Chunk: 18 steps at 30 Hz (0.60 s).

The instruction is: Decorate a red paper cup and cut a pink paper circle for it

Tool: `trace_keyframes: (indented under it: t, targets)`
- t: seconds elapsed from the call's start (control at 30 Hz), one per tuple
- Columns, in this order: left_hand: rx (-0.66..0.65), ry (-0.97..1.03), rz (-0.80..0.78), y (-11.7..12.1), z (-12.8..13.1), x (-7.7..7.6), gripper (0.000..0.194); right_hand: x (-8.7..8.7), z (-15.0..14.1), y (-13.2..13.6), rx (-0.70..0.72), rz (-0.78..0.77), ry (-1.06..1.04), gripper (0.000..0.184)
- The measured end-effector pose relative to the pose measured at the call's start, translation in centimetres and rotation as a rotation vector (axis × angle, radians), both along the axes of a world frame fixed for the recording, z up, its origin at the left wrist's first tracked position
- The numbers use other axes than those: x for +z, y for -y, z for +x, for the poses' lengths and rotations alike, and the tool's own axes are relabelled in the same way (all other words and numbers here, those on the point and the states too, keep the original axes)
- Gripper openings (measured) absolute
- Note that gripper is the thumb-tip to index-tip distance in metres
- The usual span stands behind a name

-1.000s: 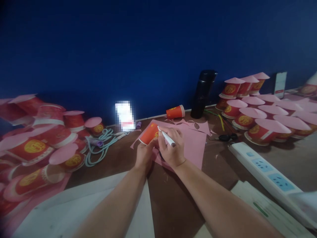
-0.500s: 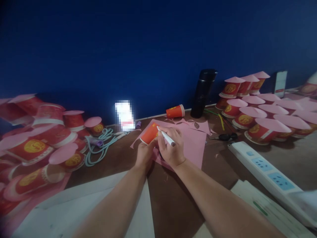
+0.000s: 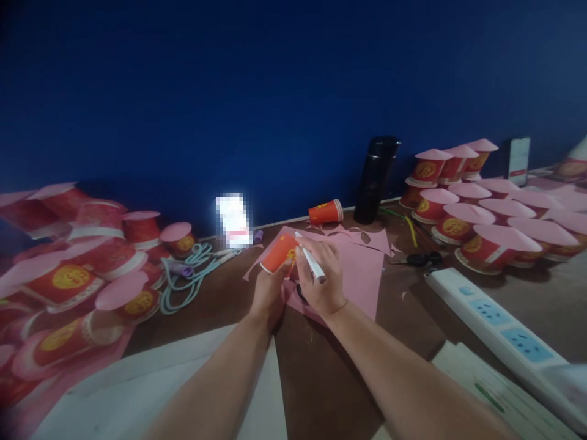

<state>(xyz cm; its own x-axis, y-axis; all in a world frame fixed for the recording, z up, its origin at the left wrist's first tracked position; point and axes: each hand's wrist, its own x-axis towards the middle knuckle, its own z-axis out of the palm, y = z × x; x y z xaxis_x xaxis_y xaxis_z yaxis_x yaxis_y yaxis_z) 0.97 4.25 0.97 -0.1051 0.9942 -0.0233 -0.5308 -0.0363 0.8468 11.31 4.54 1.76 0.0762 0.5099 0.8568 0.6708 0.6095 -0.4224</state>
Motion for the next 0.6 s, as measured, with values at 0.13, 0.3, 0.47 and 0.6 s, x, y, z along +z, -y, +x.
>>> trace_keyframes:
  t: [0.13, 0.3, 0.47, 0.6]
  targets:
    - [-0.060, 0.335, -0.008, -0.5, -0.2, -0.2, 0.029, -0.2, -0.1, 0.0, 0.028, -0.109, -0.049, 0.028]
    - [-0.143, 0.479, -0.080, -0.6, -0.6, -0.2, 0.021, -1.2, -0.1, -0.4, 0.054, -0.223, -0.159, 0.027]
    - [-0.148, 0.533, -0.118, -0.7, -0.7, -0.1, 0.018, -1.8, -0.1, -0.7, 0.057, -0.275, -0.158, 0.028]
    - [-0.170, 0.542, -0.120, -0.8, -0.7, 0.0, 0.017, -1.8, -0.3, -0.4, 0.086, -0.272, -0.122, 0.028]
